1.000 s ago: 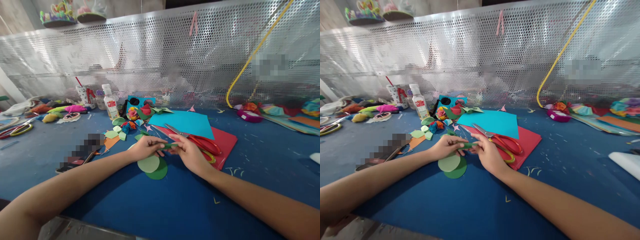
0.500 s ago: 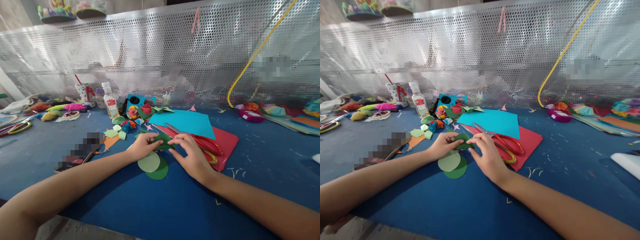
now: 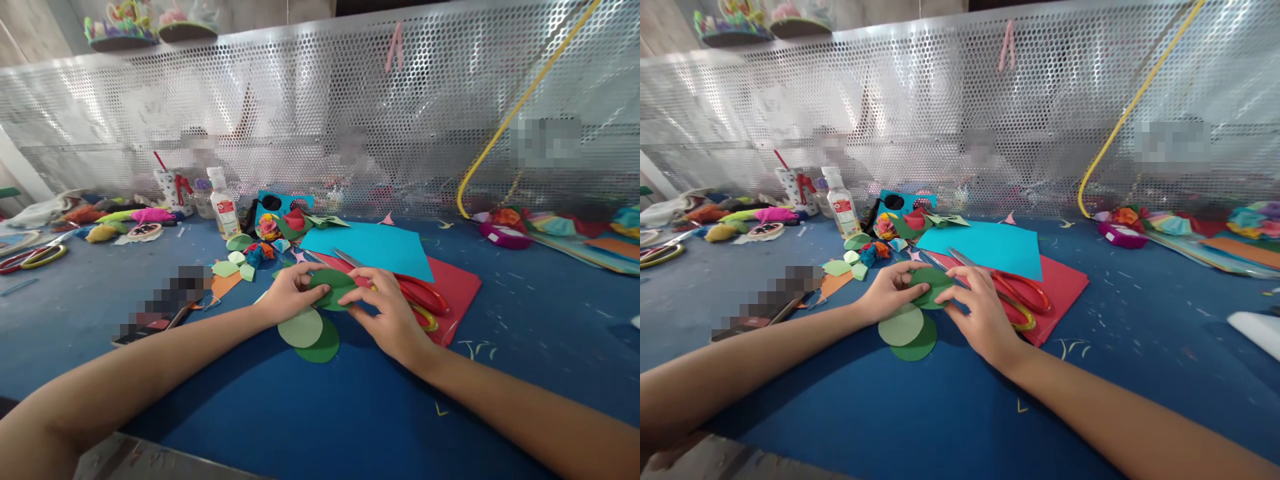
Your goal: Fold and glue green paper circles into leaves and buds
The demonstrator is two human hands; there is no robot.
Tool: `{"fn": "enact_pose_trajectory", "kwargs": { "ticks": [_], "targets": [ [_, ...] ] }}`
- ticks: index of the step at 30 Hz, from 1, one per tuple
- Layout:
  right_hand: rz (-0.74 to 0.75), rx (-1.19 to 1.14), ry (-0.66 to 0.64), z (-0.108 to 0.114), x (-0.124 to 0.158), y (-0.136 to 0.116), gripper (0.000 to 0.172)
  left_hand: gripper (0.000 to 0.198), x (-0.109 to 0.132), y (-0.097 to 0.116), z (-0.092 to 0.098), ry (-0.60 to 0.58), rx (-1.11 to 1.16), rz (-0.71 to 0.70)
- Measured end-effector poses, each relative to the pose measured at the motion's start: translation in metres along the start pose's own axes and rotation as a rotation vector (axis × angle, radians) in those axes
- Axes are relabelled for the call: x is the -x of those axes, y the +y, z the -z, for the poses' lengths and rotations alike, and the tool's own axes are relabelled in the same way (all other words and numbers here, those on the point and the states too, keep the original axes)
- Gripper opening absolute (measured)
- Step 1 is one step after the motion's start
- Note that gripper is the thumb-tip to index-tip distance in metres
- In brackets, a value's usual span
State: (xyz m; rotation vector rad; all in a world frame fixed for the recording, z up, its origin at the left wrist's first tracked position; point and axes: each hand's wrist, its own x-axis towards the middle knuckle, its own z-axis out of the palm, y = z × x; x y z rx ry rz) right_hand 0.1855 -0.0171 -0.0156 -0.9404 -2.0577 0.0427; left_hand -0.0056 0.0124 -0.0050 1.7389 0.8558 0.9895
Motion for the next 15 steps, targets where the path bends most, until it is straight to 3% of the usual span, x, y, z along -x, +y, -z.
{"fn": "enact_pose_trajectory", "kwargs": {
  "ticks": [8, 12, 15],
  "targets": [
    [0.074, -0.134, -0.147, 0.0004, 0.0046, -0.0009, 0.019, 0.049, -0.0028, -0.0008, 0.0027, -0.204, 0.150, 0.073],
    [0.042, -0.088, -0.080, -0.0008, 0.0017, -0.0009, 0.015, 0.047, -0.0066, -0.0038, 0.0047, -0.203, 0.221, 0.099],
    [0.101, 0.038, -0.020, 0.0008, 0.0005, -0.0045, 0.011, 0.045, -0.0060, -0.0038, 0.0028, -0.198, 0.275, 0.083]
  ]
}}
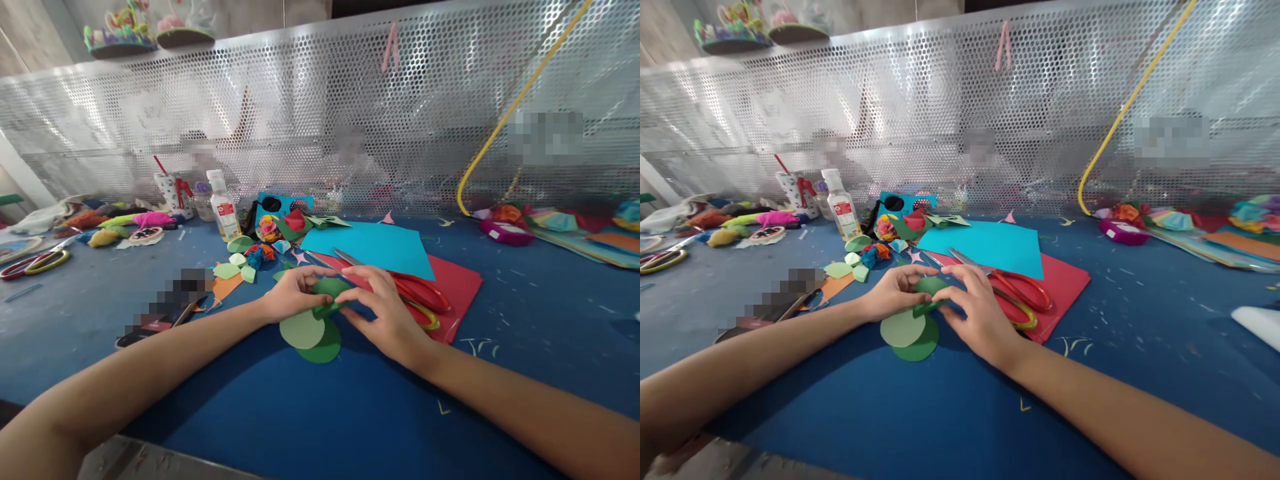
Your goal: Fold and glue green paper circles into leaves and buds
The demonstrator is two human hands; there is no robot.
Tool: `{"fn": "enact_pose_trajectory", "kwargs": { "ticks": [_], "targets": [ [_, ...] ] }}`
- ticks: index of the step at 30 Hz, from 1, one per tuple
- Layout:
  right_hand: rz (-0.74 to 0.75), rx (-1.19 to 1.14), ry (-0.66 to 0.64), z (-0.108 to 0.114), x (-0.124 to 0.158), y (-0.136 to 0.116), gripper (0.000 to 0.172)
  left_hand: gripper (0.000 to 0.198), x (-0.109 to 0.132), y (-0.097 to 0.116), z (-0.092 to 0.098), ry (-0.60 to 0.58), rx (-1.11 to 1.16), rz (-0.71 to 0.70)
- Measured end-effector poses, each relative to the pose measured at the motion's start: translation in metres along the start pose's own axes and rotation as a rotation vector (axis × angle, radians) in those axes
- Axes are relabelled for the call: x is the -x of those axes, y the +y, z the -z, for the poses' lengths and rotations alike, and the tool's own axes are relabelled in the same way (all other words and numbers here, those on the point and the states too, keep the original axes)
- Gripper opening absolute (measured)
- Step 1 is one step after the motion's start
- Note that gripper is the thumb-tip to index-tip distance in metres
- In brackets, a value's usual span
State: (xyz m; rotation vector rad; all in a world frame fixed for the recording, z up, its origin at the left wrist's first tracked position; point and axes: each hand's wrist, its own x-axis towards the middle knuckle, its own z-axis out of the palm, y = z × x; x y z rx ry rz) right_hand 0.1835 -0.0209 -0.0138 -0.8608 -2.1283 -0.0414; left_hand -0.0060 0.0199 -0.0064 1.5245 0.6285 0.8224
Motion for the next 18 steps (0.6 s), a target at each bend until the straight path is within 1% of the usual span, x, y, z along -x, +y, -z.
{"fn": "enact_pose_trajectory", "kwargs": {
  "ticks": [3, 5, 7, 10, 12, 15, 18],
  "targets": [
    [0.136, 0.129, 0.025, 0.004, 0.002, -0.006, 0.011, 0.042, 0.003, 0.002, -0.007, 0.002, 0.037, -0.009],
    [0.227, 0.174, 0.029, 0.007, 0.003, -0.008, 0.009, 0.040, 0.005, 0.003, -0.012, 0.041, 0.045, -0.002],
    [0.280, 0.188, 0.031, 0.009, 0.004, -0.008, 0.010, 0.039, 0.006, 0.004, -0.015, 0.090, 0.066, 0.011],
    [0.258, 0.157, 0.005, 0.010, 0.003, -0.005, 0.014, 0.031, 0.005, 0.004, -0.015, 0.158, 0.145, 0.016],
    [0.213, 0.088, -0.027, 0.010, 0.002, -0.001, 0.016, 0.030, 0.004, 0.003, -0.013, 0.171, 0.204, 0.034],
    [0.170, -0.036, -0.033, 0.008, 0.001, 0.002, 0.017, 0.033, 0.003, 0.002, -0.011, 0.139, 0.249, 0.113],
    [0.203, -0.048, -0.045, 0.007, 0.001, 0.003, 0.021, 0.023, 0.004, 0.001, -0.011, 0.121, 0.222, 0.162]
  ]
}}
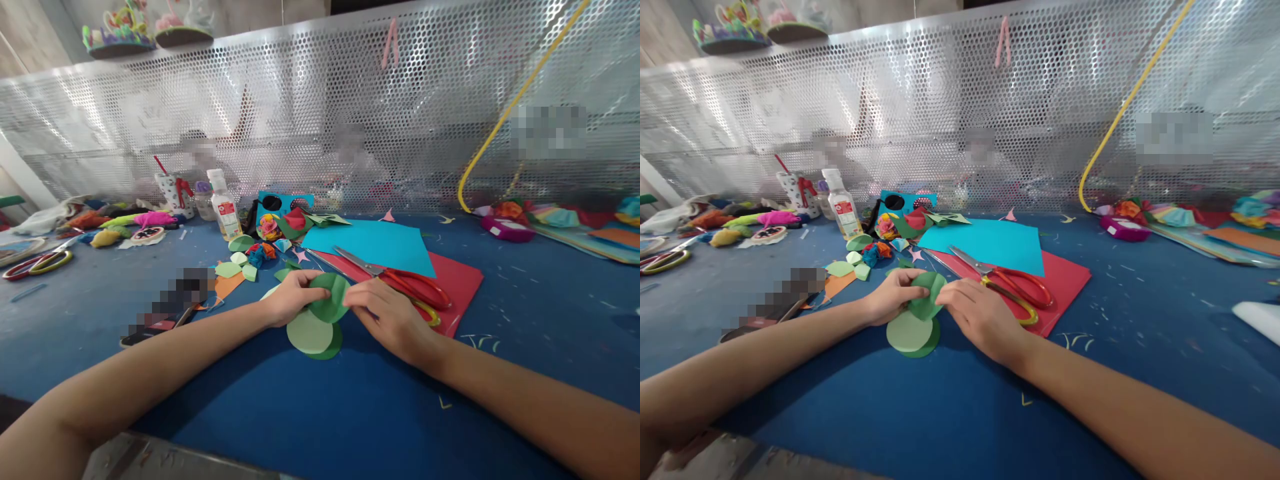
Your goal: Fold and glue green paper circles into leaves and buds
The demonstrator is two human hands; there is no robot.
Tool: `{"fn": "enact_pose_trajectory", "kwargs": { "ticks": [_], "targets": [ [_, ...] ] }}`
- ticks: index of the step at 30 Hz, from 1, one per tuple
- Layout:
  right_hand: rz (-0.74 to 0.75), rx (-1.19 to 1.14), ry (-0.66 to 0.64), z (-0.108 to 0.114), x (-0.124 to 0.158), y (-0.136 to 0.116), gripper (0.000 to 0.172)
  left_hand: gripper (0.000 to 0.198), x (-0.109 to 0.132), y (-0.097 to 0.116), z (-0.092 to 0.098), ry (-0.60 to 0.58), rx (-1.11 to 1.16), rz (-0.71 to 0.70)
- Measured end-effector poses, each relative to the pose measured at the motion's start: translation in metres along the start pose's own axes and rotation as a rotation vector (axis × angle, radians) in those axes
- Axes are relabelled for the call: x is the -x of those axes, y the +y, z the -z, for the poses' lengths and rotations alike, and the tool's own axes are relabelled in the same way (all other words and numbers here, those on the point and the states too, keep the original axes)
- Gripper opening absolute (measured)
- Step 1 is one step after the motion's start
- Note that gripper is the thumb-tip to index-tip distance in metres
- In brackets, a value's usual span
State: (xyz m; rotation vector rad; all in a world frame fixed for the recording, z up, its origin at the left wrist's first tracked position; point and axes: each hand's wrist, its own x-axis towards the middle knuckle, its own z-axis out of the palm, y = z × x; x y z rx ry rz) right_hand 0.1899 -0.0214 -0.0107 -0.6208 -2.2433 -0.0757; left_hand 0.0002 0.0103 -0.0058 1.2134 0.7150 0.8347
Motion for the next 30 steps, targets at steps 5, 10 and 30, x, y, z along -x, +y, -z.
{"fn": "enact_pose_trajectory", "kwargs": {
  "ticks": [5, 10, 30],
  "targets": [
    [0.004, 0.148, -0.081, 0.000, -0.001, -0.002, 0.019, 0.017, 0.000, -0.001, 0.001, 0.006, -0.065, -0.048],
    [0.006, 0.121, -0.052, 0.001, -0.001, -0.002, 0.016, 0.024, 0.001, 0.000, -0.002, -0.040, -0.098, -0.054],
    [-0.512, -0.352, 0.064, -0.008, -0.004, 0.000, 0.014, 0.027, 0.010, 0.004, -0.007, -0.145, -0.528, -0.156]
  ]
}}
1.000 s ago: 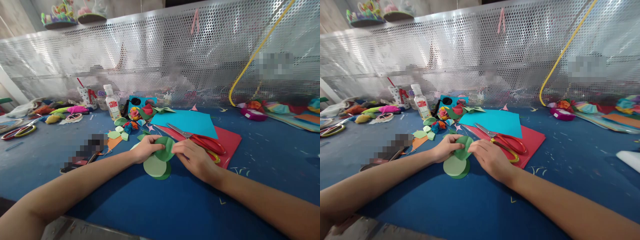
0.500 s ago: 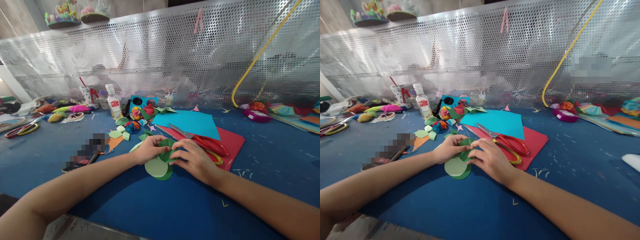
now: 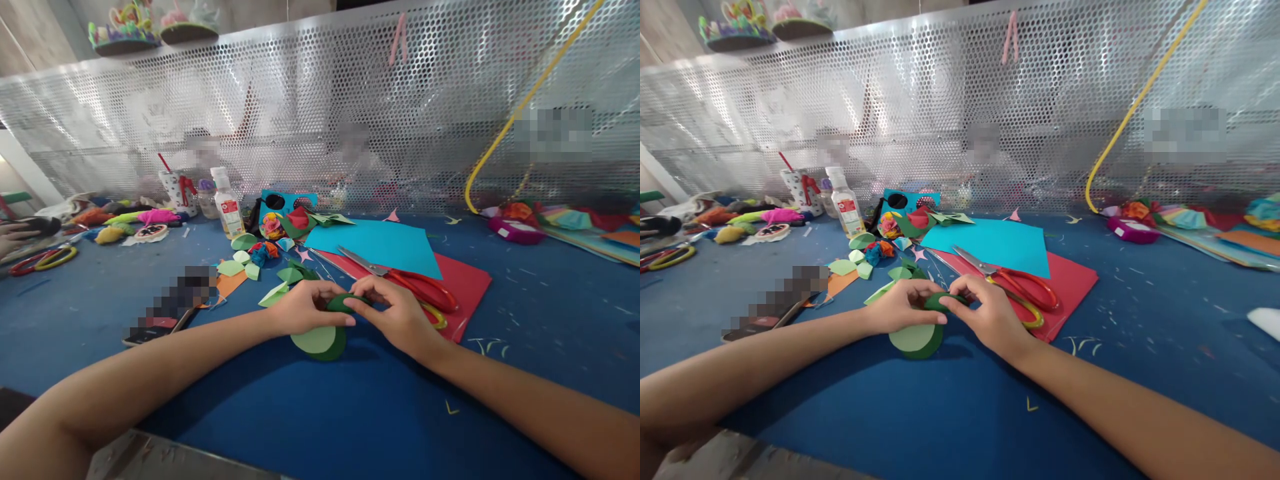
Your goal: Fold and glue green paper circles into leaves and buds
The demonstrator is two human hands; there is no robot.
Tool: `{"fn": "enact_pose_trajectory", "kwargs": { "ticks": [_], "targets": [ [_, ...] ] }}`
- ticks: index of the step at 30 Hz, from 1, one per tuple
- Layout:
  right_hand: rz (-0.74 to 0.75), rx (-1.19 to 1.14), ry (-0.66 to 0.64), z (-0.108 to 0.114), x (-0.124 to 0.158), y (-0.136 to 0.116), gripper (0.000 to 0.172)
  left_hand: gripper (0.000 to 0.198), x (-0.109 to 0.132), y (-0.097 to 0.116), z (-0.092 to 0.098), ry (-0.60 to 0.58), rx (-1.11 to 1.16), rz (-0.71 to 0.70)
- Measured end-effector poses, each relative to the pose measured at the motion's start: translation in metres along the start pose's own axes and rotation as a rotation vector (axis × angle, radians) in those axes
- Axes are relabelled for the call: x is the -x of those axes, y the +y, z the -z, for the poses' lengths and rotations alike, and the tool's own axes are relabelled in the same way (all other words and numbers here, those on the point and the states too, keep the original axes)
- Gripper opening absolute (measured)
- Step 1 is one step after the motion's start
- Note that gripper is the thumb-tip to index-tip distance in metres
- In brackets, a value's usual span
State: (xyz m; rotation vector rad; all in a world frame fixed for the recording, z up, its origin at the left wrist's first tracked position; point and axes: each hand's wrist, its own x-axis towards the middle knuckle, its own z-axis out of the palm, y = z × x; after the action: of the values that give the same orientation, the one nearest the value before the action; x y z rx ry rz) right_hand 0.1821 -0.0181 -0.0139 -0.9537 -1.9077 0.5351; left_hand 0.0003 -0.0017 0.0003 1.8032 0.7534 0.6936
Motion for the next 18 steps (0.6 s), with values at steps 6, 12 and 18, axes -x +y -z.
{"fn": "enact_pose_trajectory", "kwargs": {
  "ticks": [6, 12, 18],
  "targets": [
    [-0.043, -0.042, 0.032, -0.0017, 0.0014, 0.0029, 0.016, 0.021, -0.0012, -0.0027, -0.0014, -0.008, 0.025, 0.046],
    [-0.020, 0.005, 0.049, -0.0018, 0.0016, 0.0032, 0.015, 0.021, -0.0014, -0.0039, -0.0008, -0.007, 0.029, 0.063],
    [-0.021, 0.024, 0.015, -0.0013, 0.0029, 0.0034, 0.014, 0.018, -0.0027, -0.0064, -0.0010, -0.033, 0.047, 0.048]
  ]
}}
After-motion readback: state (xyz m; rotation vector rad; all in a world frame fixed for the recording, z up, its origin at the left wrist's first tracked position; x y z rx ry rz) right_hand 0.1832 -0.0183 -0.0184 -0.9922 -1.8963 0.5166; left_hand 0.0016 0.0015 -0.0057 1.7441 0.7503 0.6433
